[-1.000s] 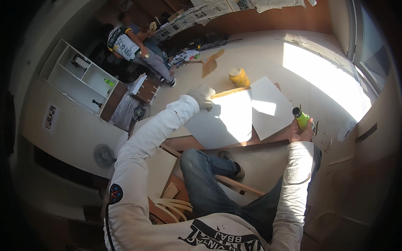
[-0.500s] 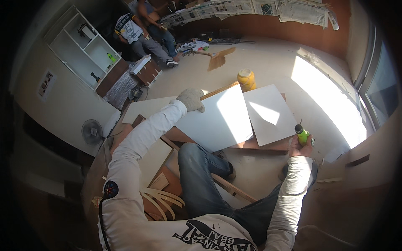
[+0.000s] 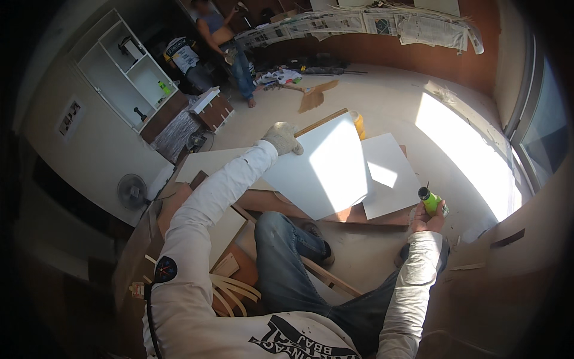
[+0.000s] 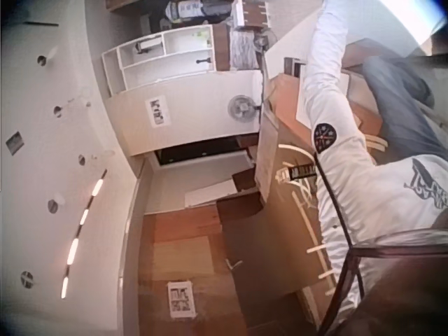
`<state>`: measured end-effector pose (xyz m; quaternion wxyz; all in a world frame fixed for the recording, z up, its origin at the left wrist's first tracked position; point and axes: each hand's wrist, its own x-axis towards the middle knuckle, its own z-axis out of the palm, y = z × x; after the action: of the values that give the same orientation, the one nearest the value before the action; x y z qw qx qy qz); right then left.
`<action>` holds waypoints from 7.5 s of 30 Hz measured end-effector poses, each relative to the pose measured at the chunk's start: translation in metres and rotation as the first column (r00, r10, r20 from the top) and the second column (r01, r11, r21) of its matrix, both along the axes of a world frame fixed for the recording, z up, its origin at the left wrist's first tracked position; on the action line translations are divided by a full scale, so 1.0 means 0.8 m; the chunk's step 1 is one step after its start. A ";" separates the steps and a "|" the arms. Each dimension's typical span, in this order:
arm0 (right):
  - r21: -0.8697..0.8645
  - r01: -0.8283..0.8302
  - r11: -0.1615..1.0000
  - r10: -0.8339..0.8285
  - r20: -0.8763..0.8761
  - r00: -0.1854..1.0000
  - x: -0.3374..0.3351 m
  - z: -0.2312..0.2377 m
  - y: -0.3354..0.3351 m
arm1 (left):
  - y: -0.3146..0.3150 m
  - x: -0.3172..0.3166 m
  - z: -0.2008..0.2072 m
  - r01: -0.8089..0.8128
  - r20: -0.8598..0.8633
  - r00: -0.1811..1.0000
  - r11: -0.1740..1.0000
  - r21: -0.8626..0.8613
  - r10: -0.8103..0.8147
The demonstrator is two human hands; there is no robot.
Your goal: The person sits on the floor and applies glue from a green bottle to the edges of white wooden panels. They handle the panels and glue bottle, preparing them for assembly in a room with other workers and construction materials.
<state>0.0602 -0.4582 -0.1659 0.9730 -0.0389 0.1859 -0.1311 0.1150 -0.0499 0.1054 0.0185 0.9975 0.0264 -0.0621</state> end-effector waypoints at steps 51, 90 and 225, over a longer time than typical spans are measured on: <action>-0.527 -0.105 0.843 0.279 0.262 0.924 -0.025 0.210 0.178 | 0.130 -0.150 -0.057 0.175 0.248 0.965 0.911 -0.373 -0.084; -0.940 -0.045 0.338 0.559 0.162 0.813 0.023 0.352 0.354 | 0.172 -0.209 -0.068 -0.022 0.299 0.942 0.917 -0.397 0.152; -0.924 0.112 0.366 0.307 0.234 0.922 -0.031 0.269 0.337 | 0.173 -0.207 -0.086 0.174 0.370 0.929 0.887 -0.428 -0.003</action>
<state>0.0353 -0.1886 0.0496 0.8043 -0.5625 -0.1084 -0.1580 -0.0508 0.0886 0.0364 0.2523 0.9599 -0.0389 0.1161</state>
